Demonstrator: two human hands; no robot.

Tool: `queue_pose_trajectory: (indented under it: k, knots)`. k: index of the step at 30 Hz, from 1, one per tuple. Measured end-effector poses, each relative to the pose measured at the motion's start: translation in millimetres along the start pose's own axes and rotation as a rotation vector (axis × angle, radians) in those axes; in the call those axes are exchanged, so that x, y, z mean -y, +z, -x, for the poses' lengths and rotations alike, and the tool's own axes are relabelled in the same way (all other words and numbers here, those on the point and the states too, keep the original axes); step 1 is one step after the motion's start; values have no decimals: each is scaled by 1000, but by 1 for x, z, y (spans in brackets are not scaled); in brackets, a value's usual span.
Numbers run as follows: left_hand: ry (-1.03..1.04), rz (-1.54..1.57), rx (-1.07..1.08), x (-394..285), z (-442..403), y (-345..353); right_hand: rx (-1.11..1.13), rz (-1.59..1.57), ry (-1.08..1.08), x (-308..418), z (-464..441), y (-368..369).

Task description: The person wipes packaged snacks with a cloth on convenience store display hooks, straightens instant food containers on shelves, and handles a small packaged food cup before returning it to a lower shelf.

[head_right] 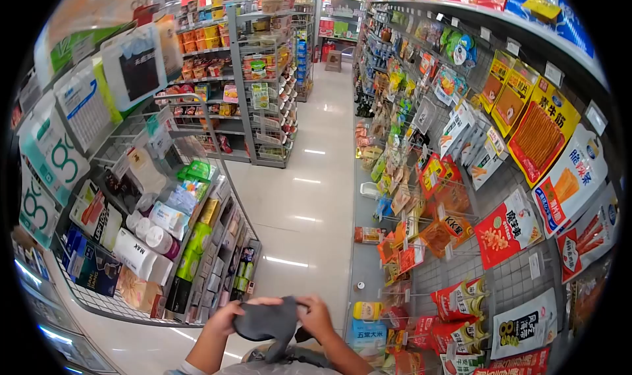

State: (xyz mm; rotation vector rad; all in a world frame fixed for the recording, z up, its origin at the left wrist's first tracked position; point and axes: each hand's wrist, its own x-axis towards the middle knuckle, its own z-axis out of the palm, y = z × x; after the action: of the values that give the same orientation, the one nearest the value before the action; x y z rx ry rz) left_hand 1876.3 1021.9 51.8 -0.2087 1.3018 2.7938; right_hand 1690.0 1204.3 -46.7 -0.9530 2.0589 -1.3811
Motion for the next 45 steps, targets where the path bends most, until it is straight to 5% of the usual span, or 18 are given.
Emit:
queue_pose_trajectory:
  k: [2, 3, 5, 7, 9, 11, 12, 13, 15, 17, 20, 25, 29, 34, 37, 43, 45]
  knots:
    - [-24, -634, 53, -12, -34, 1, -170, -321, 126, -3, -25, -33]
    - [-22, -647, 57, -18, -50, 8, -211, -602, 164, -3, -40, -50]
    - [125, -1133, -192, -29, -79, 25, -172, -779, 79, 12, -57, -81]
    - [-11, -1262, -270, -23, -105, 10, 103, -990, -181, 2, -69, -101]
    - [435, -1427, -726, -20, -124, 8, 191, -1080, -169, 3, -75, -117]
    - [545, -1221, -814, -22, -138, 0, 741, -790, -166, -2, -90, -135]
    - [525, -1166, -854, -27, -138, -4, 797, -512, -399, -10, -100, -130]
    - [506, -1109, -897, -31, -140, -6, 803, -511, -400, -21, -105, -123]
    - [553, -1140, -885, -42, -149, 1, 1051, 48, -275, -42, -105, -105]
    - [347, -1322, -611, -49, -162, 11, 1016, 77, -262, -35, -104, -97]
    - [119, -1439, -514, -38, -187, 20, 872, -339, 116, -30, -120, -99]
    - [-110, -1592, -375, -38, -228, -8, 566, -346, 85, -28, -166, -103]
    - [-95, -1567, -277, -58, -269, -44, 669, -229, -97, -16, -214, -102]
    - [40, -1512, -267, -116, -337, -69, 177, -51, -115, -33, -278, -92]
    - [150, -1407, -300, -147, -358, -104, 233, -133, 171, -41, -340, -102]
    - [293, -1219, -435, -214, -366, -178, 415, 283, -103, -23, -437, -118]
    - [211, -859, -462, -229, -374, -195, 739, 168, -106, -5, -459, -120]
